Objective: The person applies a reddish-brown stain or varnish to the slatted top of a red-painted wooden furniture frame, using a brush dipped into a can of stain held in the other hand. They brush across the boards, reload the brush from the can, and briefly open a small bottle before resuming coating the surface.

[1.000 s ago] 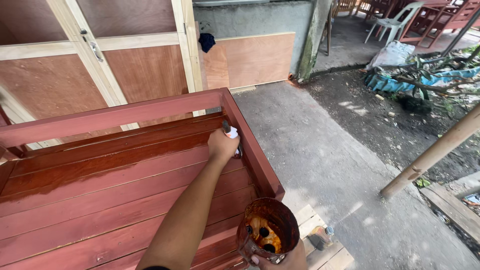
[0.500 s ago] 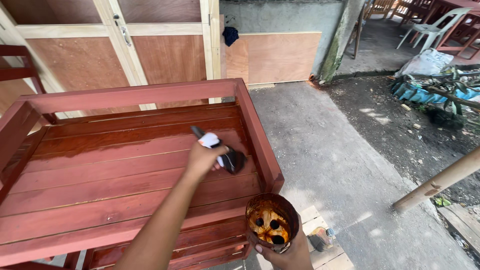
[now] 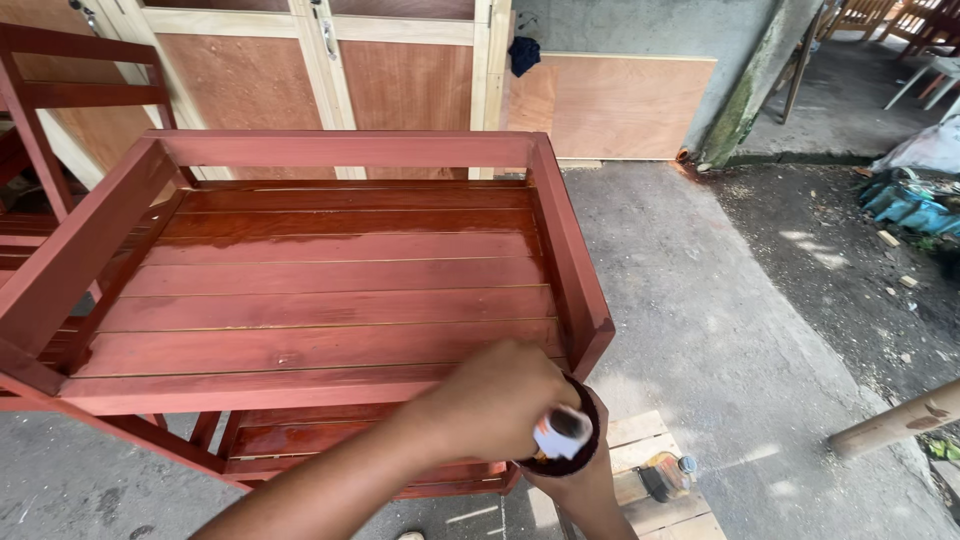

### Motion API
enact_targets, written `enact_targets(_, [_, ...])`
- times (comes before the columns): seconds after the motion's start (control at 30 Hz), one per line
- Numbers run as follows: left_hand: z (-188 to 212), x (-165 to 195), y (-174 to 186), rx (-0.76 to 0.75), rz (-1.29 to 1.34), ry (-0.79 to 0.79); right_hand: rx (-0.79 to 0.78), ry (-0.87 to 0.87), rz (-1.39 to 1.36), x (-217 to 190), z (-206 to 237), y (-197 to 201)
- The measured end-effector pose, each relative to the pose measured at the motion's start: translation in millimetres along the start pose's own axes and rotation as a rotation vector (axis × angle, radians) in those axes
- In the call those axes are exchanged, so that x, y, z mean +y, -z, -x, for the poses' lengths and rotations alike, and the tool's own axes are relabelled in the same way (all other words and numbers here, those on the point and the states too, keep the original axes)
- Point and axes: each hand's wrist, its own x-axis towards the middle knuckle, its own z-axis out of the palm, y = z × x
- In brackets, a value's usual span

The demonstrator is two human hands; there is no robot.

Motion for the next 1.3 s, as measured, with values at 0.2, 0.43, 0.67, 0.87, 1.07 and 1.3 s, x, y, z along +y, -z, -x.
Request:
enact_targets(0.2, [-4, -10, -56, -0.088, -0.149, 0.053, -0.035, 0.261, 0.035, 2, 0, 2])
enact_targets(0.43, [5, -11, -102, -0.009, -0.149, -0.044, -0.068, 0.438, -0.047, 9, 12, 14])
enact_targets(0.67, [10, -2, -95, -0.038, -0.181, -0.035, -0.028, 0.328, -0.037, 4, 18, 8])
enact_targets(0.87, [10, -29, -38, 0.091, 0.159, 0.119, 0.006, -0.087, 0.013, -16, -4, 0])
enact_targets(1.07, [16, -98, -13, 0.42, 0.762, 0.497, 0.066, -0.163, 0.047, -27, -7, -17])
enact_targets(1.3, [17, -209, -40, 0.779, 1.426, 0.75, 0.199, -0.264, 0.105, -15, 4, -8])
